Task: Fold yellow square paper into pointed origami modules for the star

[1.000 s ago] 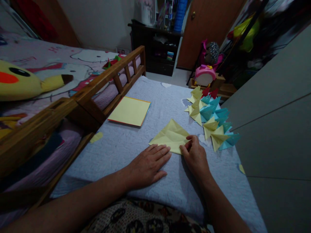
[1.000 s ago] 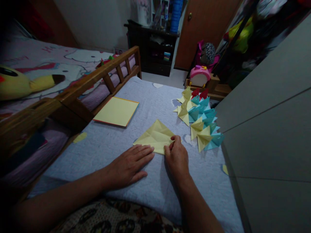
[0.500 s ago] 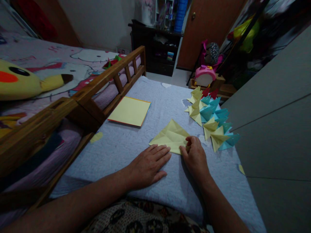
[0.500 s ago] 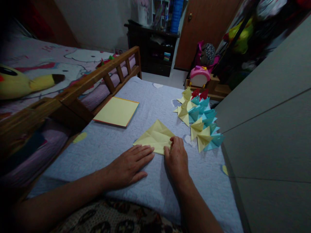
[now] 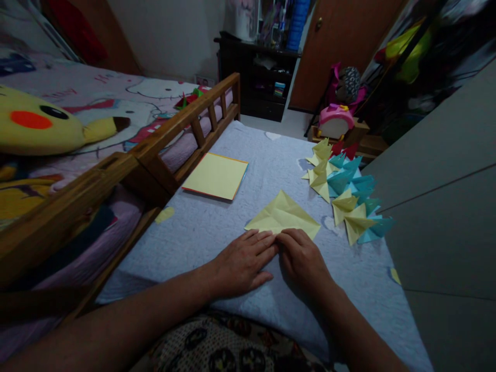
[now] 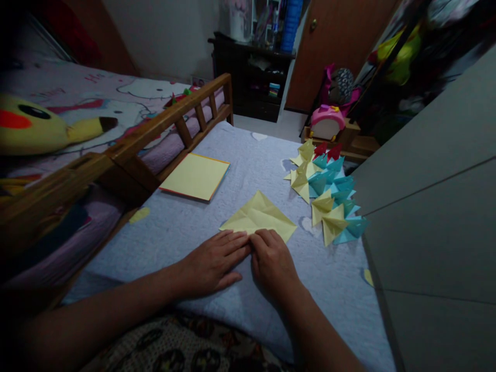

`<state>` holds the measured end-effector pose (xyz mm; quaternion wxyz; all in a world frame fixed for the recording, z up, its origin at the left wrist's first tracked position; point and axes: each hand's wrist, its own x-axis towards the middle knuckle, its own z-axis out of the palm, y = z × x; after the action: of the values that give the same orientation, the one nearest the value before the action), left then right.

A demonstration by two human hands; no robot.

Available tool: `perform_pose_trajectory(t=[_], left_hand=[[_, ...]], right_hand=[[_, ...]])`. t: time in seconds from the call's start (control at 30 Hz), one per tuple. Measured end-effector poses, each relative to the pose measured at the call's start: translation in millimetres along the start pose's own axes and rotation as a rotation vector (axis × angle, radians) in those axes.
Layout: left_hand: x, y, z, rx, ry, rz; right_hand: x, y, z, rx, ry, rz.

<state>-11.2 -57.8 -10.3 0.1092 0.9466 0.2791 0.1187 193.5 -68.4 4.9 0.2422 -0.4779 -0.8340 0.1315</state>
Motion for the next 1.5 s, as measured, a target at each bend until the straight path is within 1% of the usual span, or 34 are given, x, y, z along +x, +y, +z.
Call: perform_pose_trajectory(t=[0.13,0.2,0.23,0.3,0.37,0.43,0.53,0.63,0.87,1.03,1.23,1.37,1.5], left_hand=[[-3,-5,-1.4,-0.047,0.043,0.021],[-6,-10,-4.7,-0.084,0.096,0.001],[-8,-14,-6.7,-0.102,0.132,-0.035],[-11,-22,-10.6,-0.125,0.212,-0.154],[-12,-29,-13.6,-0.153,0.252,-0.257],[-10,-33,-15.2,-0.186,0.265,-0.348],[-4,-35,-15.8,-0.211,0.250,-0.441],[3,-35,-15.7,-0.188,0.215,-0.479],[8,-39,-16.0,-0.165,0.156,-0.486],[11,-40,-20.5,-0.166,0.093,-0.515],[15,-41,-25.0,-0.153,0.028,-0.523],[15,-43,-24.2,-0.135,0.007,-0.515],[15,-46,-24.7,-0.130,-0.002,-0.517]], right_hand=[[1,1,1,-0.024,-0.011,-0.018],[2,1,1,-0.062,-0.036,-0.026],[2,0,1,-0.083,-0.056,-0.025],[3,-2,0,-0.124,-0.100,-0.022],[4,-5,0,-0.160,-0.129,-0.025],[4,-7,-1,-0.186,-0.139,-0.039],[4,-8,-1,-0.210,-0.140,-0.054],[3,-6,1,-0.211,-0.131,-0.043],[0,-4,5,-0.156,-0.106,0.006],[13,-1,3,-0.074,-0.094,0.084],[34,8,6,-0.062,-0.148,0.158],[38,13,9,-0.063,-0.160,0.198],[35,12,10,-0.057,-0.127,0.199]])
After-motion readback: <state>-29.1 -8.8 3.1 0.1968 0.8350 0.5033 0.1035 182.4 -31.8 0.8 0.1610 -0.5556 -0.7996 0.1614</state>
